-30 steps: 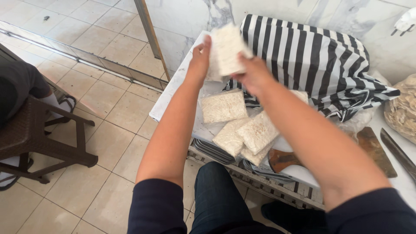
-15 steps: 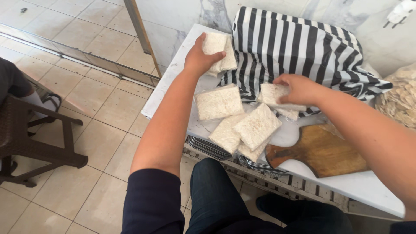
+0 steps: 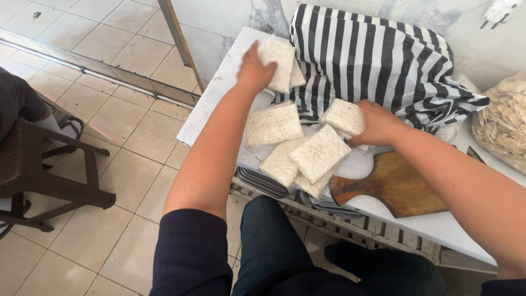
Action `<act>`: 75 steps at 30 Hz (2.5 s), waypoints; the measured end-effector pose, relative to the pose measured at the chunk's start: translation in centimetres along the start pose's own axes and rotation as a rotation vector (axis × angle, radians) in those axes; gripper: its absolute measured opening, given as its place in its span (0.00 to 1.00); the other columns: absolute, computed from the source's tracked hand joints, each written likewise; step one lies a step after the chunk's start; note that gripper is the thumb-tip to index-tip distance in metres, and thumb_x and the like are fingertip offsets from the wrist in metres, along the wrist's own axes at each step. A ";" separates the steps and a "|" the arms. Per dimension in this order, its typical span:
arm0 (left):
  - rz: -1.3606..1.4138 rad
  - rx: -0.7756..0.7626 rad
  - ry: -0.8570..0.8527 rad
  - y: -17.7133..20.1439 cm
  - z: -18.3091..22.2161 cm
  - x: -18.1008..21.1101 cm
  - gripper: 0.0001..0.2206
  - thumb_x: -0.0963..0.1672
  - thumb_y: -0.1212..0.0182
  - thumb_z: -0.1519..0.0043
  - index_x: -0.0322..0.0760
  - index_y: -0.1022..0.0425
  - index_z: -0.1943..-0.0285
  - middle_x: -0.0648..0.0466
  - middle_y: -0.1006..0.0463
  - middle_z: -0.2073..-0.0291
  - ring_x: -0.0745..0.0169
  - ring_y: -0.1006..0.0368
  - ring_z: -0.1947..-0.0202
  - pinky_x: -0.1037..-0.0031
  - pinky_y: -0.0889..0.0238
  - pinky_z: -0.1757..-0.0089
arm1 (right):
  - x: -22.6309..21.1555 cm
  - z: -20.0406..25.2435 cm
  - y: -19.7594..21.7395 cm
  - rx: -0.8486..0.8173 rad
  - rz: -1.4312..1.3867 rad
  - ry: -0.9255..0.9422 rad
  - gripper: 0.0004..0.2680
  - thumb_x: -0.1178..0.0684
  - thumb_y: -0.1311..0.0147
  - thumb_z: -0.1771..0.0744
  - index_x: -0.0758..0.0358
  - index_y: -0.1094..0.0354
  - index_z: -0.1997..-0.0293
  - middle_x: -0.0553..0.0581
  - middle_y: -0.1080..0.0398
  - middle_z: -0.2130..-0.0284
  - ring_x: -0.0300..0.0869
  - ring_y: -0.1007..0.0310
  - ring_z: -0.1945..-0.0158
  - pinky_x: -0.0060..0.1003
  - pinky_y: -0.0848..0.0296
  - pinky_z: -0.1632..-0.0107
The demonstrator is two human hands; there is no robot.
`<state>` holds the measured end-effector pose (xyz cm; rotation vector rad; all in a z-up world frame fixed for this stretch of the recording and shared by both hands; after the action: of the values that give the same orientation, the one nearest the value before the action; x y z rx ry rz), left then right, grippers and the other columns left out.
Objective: The person slices a block of white food on a wooden cutting board using a knife, then transfers the slices into a plastic bag. They also handle and stack multiple pre-packaged blocks of the same food item on the table.
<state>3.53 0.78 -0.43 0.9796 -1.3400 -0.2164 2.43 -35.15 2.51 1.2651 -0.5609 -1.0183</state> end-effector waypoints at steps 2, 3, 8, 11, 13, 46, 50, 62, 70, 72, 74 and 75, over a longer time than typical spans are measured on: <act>0.057 0.030 0.074 0.5 0.0 -1.3 0.43 0.60 0.37 0.42 0.46 0.50 0.21 0.43 0.42 0.26 0.42 0.42 0.28 0.45 0.50 0.36 | 0.2 0.2 0.0 0.006 -0.027 -0.030 0.41 0.43 0.24 0.51 0.66 0.43 0.34 0.71 0.34 0.44 0.59 0.32 0.40 0.46 0.31 0.38; 0.086 0.010 0.110 0.7 0.3 -2.0 0.43 0.62 0.38 0.41 0.45 0.49 0.21 0.42 0.43 0.26 0.40 0.44 0.27 0.44 0.51 0.35 | 0.1 0.3 0.2 0.019 -0.013 -0.030 0.40 0.43 0.25 0.50 0.66 0.43 0.35 0.71 0.33 0.45 0.59 0.31 0.41 0.46 0.31 0.39; 0.231 -0.096 -0.023 1.6 2.8 -2.5 0.54 0.64 0.29 0.52 0.41 0.52 0.21 0.35 0.54 0.26 0.36 0.52 0.27 0.50 0.48 0.37 | -0.9 0.6 2.1 -0.060 -0.274 -0.137 0.37 0.48 0.29 0.48 0.64 0.43 0.34 0.71 0.26 0.50 0.56 0.21 0.51 0.46 0.21 0.51; 0.060 -0.087 -0.102 1.9 3.9 -2.6 0.58 0.65 0.26 0.60 0.43 0.50 0.22 0.36 0.51 0.27 0.37 0.51 0.27 0.51 0.50 0.36 | -2.7 0.7 4.4 -0.043 -0.466 -0.142 0.34 0.53 0.30 0.47 0.63 0.43 0.34 0.70 0.27 0.49 0.53 0.21 0.52 0.47 0.20 0.53; 0.107 -0.080 -0.128 2.0 4.2 -2.8 0.56 0.64 0.27 0.60 0.43 0.45 0.24 0.39 0.47 0.26 0.41 0.45 0.27 0.54 0.48 0.35 | -4.2 0.4 5.6 -0.032 -0.597 -0.156 0.31 0.54 0.32 0.44 0.63 0.43 0.34 0.70 0.27 0.49 0.53 0.20 0.54 0.47 0.21 0.52; 0.413 0.215 -0.517 3.0 4.1 -5.3 0.35 0.54 0.38 0.33 0.38 0.46 0.21 0.34 0.44 0.24 0.36 0.49 0.23 0.58 0.53 0.30 | -17.0 -13.0 1.2 0.110 -1.100 0.035 0.30 0.38 0.46 0.31 0.64 0.57 0.25 0.65 0.39 0.36 0.49 0.36 0.34 0.40 0.36 0.35; 0.346 0.283 -0.391 2.4 3.9 -5.7 0.32 0.55 0.39 0.33 0.39 0.41 0.23 0.35 0.43 0.25 0.34 0.49 0.24 0.54 0.54 0.30 | -13.8 -10.2 3.3 0.223 -0.942 -0.001 0.23 0.43 0.44 0.32 0.63 0.42 0.33 0.58 0.32 0.41 0.45 0.29 0.42 0.40 0.28 0.44; 0.186 0.390 -0.364 2.6 5.6 -4.2 0.36 0.56 0.26 0.43 0.36 0.33 0.32 0.39 0.39 0.32 0.35 0.48 0.30 0.49 0.51 0.35 | -0.3 2.4 6.9 0.891 -0.331 0.123 0.09 0.54 0.32 0.34 0.60 0.26 0.52 0.59 0.28 0.58 0.46 0.29 0.55 0.41 0.29 0.51; 0.110 0.326 -0.438 2.3 5.3 -4.4 0.44 0.58 0.20 0.51 0.24 0.33 0.36 0.41 0.36 0.33 0.37 0.49 0.32 0.51 0.48 0.36 | 0.8 -1.8 9.1 1.025 -0.103 0.176 0.03 0.56 0.32 0.35 0.55 0.22 0.66 0.54 0.24 0.65 0.51 0.33 0.48 0.52 0.42 0.41; 0.102 0.313 -0.447 2.2 5.3 -4.5 0.43 0.58 0.20 0.51 0.25 0.32 0.36 0.41 0.36 0.32 0.37 0.49 0.32 0.51 0.48 0.36 | 2.3 -2.3 9.7 1.019 -0.226 0.089 0.03 0.58 0.35 0.33 0.56 0.23 0.65 0.54 0.24 0.68 0.49 0.30 0.56 0.47 0.36 0.47; 0.100 0.300 -0.451 2.1 5.2 -4.5 0.43 0.58 0.20 0.52 0.26 0.31 0.36 0.41 0.36 0.32 0.37 0.49 0.32 0.51 0.47 0.36 | 4.1 -2.3 10.5 0.981 -0.411 0.045 0.02 0.60 0.39 0.32 0.59 0.25 0.62 0.53 0.25 0.67 0.43 0.28 0.65 0.39 0.30 0.56; 0.103 0.294 -0.452 2.2 5.1 -4.4 0.43 0.58 0.20 0.52 0.26 0.31 0.36 0.41 0.36 0.32 0.37 0.49 0.32 0.51 0.47 0.36 | 4.6 -2.1 11.3 1.026 -0.408 0.106 0.02 0.61 0.39 0.32 0.60 0.25 0.61 0.54 0.25 0.67 0.41 0.28 0.65 0.37 0.30 0.58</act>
<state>-2.98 2.54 -2.49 1.1458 -1.8705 -0.1706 9.86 -38.36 11.92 2.3997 -0.8011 -0.9997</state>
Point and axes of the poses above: each hand's wrist, its own z-axis away from the middle knuckle, its own y-axis out of the back of the hand, x = y × z, the point moved 4 cm from there along -z, towards the middle knuckle
